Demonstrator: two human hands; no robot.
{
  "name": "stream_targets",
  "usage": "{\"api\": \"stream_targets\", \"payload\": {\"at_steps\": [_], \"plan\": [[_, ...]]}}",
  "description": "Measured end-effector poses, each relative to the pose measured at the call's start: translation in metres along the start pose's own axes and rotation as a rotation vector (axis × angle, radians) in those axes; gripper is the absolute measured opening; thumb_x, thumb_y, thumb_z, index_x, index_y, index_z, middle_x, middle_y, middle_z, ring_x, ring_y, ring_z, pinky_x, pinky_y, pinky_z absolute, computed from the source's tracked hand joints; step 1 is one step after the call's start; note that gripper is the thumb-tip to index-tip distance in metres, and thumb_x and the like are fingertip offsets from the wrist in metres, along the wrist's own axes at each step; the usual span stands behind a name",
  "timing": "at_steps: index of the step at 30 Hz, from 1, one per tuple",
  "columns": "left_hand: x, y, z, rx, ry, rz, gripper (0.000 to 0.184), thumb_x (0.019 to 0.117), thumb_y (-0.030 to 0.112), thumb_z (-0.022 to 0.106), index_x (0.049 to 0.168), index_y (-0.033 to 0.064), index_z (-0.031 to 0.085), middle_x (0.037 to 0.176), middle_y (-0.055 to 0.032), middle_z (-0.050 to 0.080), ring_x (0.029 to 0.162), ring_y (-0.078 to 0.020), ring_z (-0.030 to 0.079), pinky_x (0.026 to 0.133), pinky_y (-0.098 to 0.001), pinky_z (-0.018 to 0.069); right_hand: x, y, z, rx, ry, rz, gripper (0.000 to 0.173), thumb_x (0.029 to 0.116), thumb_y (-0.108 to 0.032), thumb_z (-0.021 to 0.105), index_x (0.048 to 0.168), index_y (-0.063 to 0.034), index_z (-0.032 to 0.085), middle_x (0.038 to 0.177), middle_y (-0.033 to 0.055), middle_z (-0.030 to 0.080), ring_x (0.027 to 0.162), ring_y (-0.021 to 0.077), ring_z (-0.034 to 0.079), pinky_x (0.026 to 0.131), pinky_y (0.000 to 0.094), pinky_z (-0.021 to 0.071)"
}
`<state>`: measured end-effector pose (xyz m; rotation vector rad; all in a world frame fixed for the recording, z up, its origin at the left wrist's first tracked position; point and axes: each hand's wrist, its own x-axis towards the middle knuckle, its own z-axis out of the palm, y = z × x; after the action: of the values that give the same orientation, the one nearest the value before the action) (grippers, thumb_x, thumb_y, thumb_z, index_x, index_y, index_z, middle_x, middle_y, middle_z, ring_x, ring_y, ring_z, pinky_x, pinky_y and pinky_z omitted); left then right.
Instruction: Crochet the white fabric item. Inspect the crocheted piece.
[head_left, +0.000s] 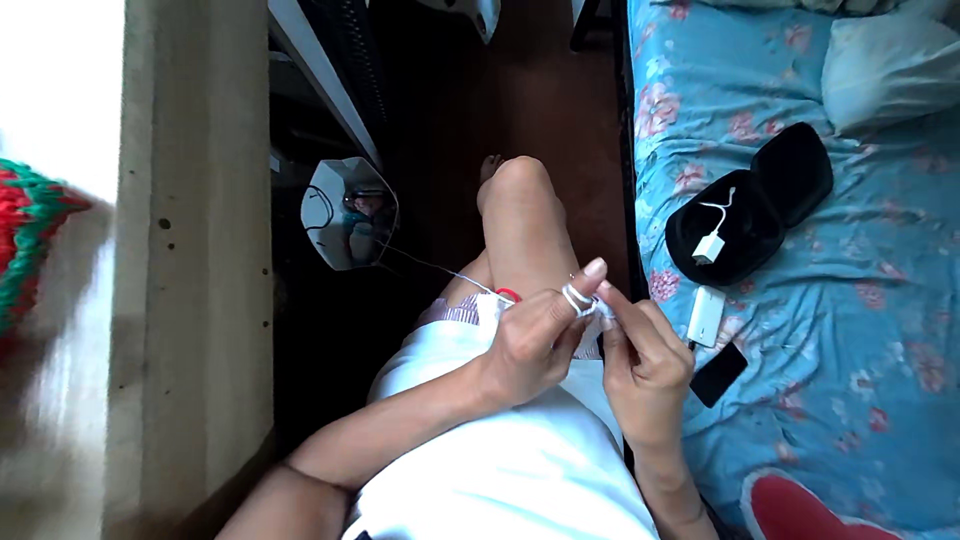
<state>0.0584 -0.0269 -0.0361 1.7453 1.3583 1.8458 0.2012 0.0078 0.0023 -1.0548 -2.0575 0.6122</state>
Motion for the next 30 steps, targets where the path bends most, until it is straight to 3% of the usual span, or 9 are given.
{"api": "stream_targets", "payload": {"at_steps": [2,4,6,8,13,19,24,28,30], "plan": [[0.0,0.003,0.0,-0.137,0.018,-0.109,0.047,0.0932,-0.004,0.065,0.138,-0.0022,0.051,0.094,-0.0098,0.072,0.088,-0.0107,0.07,0.084,-0.0259,0.0578,0.002,0.0,0.003,0.228,0.015,0.092,0.034,0.093,0.002,0.062,0.126,0.007,0.067,0.093,0.0066,0.069,0.078,-0.0009,0.062,0.073,0.0116,0.0541],[0.008,0.011,-0.007,-0.419,0.039,-0.418,0.068,0.0895,-0.007,0.066,0.152,-0.0023,0.04,0.093,-0.0029,0.073,0.084,-0.006,0.07,0.083,-0.0245,0.0584,0.003,0.008,0.004,0.315,0.039,0.043,0.033,0.0937,0.002,0.064,0.126,0.0095,0.064,0.095,0.0048,0.07,0.083,-0.0025,0.064,0.078,0.0125,0.0558],[0.019,0.015,-0.016,-0.602,0.027,-0.682,0.078,0.0863,-0.011,0.064,0.157,0.0015,0.033,0.083,0.0006,0.071,0.074,-0.0044,0.067,0.075,-0.0217,0.0581,-0.001,0.018,0.005,0.14,0.09,-0.119,0.022,0.0997,-0.007,0.061,0.115,0.0066,0.068,0.092,0.009,0.07,0.084,0.0013,0.065,0.078,0.013,0.0534],[0.025,0.013,-0.023,-0.665,-0.011,-0.768,0.077,0.0866,-0.01,0.06,0.157,0.0039,0.033,0.077,0.0013,0.065,0.067,-0.0042,0.063,0.07,-0.0198,0.0558,-0.002,0.026,0.002,-0.021,0.122,-0.234,0.018,0.1018,-0.01,0.058,0.105,0.003,0.07,0.086,0.0117,0.066,0.079,0.0061,0.063,0.072,0.0133,0.0501],[0.03,0.007,-0.032,-0.699,-0.086,-0.776,0.072,0.0889,-0.008,0.054,0.157,0.004,0.035,0.077,-0.0002,0.062,0.066,-0.0041,0.06,0.066,-0.0181,0.053,-0.002,0.032,-0.005,-0.172,0.123,-0.347,0.016,0.1003,-0.007,0.057,0.096,0.0013,0.071,0.08,0.0117,0.062,0.075,0.012,0.061,0.069,0.0166,0.0494],[0.037,0.004,-0.042,-0.845,-0.12,-0.895,0.065,0.0899,-0.007,0.05,0.153,0.0045,0.042,0.074,-0.0013,0.063,0.063,-0.0052,0.06,0.066,-0.0209,0.0547,-0.001,0.035,-0.01,-0.177,0.113,-0.406,0.015,0.0998,-0.007,0.058,0.096,-0.0004,0.071,0.079,0.0111,0.062,0.074,0.0151,0.06,0.068,0.0203,0.0493],[0.036,0.0,-0.042,-0.886,-0.134,-0.928,0.061,0.0894,-0.01,0.052,0.149,0.0042,0.049,0.072,-0.0024,0.062,0.062,-0.0064,0.059,0.064,-0.0211,0.054,-0.003,0.041,-0.013,0.167,0.017,-0.241,0.011,0.1015,-0.009,0.061,0.103,-0.0013,0.068,0.088,0.0048,0.062,0.082,0.0003,0.061,0.074,0.0099,0.0515],[0.028,0.008,-0.027,-0.616,-0.172,-0.639,0.062,0.085,-0.011,0.062,0.146,-0.0032,0.049,0.086,0.0017,0.066,0.071,-0.0005,0.061,0.069,-0.017,0.0539,0.003,0.033,-0.011,0.543,-0.144,-0.008,0.029,0.1016,-0.015,0.063,0.13,-0.0155,0.068,0.103,-0.0093,0.071,0.091,-0.0059,0.064,0.082,0.0121,0.0544],[0.023,0.011,-0.02,-0.57,-0.171,-0.575,0.056,0.087,-0.009,0.062,0.142,-0.0057,0.052,0.094,0.0009,0.069,0.079,0.0006,0.062,0.075,-0.0179,0.0546,0.006,0.03,-0.008,0.655,-0.194,0.055,0.029,0.1015,-0.015,0.062,0.129,-0.0175,0.071,0.106,-0.0082,0.072,0.091,-0.0037,0.064,0.081,0.0141,0.0545]]}}
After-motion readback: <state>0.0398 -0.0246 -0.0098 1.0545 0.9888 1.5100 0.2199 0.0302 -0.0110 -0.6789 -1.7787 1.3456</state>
